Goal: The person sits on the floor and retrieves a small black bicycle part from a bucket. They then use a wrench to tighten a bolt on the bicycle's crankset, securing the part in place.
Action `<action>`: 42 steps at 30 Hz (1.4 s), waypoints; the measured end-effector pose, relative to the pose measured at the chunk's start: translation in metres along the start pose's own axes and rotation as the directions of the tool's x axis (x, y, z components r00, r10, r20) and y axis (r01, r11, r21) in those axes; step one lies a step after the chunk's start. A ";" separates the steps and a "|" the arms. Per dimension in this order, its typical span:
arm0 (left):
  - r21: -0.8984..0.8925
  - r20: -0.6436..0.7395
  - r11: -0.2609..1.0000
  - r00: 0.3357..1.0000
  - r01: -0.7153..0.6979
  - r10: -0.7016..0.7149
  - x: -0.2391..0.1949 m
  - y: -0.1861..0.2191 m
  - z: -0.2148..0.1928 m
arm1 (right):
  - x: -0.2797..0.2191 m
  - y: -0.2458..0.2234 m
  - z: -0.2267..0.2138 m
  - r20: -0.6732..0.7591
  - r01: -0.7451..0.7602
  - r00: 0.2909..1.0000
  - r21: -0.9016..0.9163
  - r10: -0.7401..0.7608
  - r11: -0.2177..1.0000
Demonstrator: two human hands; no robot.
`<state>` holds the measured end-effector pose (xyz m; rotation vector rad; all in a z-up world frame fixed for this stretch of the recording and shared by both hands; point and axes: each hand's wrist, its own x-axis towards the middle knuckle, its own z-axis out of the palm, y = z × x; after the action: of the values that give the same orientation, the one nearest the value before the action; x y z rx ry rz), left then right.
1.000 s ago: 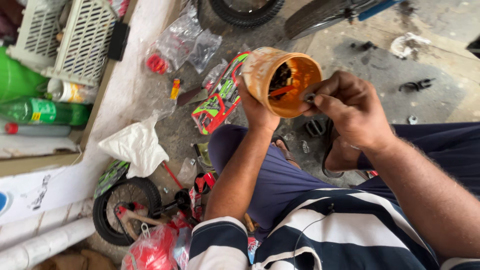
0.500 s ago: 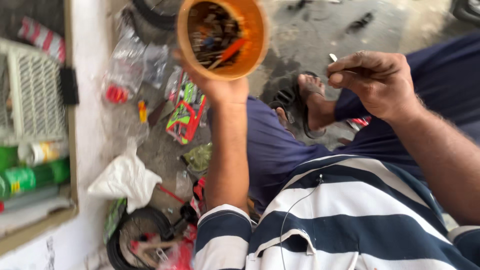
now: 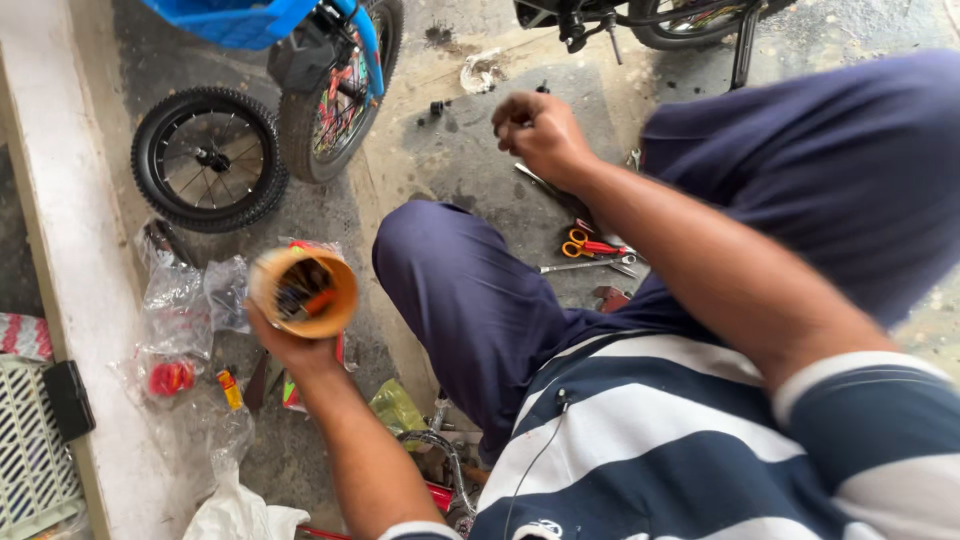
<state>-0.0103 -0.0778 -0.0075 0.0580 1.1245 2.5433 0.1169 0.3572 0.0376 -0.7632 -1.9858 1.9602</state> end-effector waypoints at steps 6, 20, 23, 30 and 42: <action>0.190 -0.219 0.932 0.939 0.308 -0.266 -0.064 -0.053 -0.083 | 0.047 0.107 -0.042 -0.312 0.055 0.946 0.433 0.092 0.900; 0.309 -0.677 0.379 0.482 0.872 -0.556 -0.174 -0.128 -0.064 | 0.091 0.176 -0.131 -0.376 0.119 0.892 0.730 0.251 0.673; 0.434 -0.721 0.237 0.493 0.869 -0.488 -0.176 -0.130 -0.059 | 0.088 0.184 -0.130 -0.396 0.128 0.892 0.682 0.217 0.720; 0.602 -0.705 0.027 0.547 0.798 -0.451 -0.131 -0.147 -0.061 | 0.094 0.167 -0.135 -0.389 0.148 0.906 0.658 0.166 0.738; 0.692 -0.669 -0.130 0.564 0.710 -0.484 -0.064 -0.168 -0.091 | 0.087 0.136 -0.127 -0.391 0.134 0.871 0.770 0.296 0.624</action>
<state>0.0840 -0.0597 -0.1840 -0.3587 2.0080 0.6591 0.1368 0.5048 -0.1030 -0.9614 -0.6619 2.1064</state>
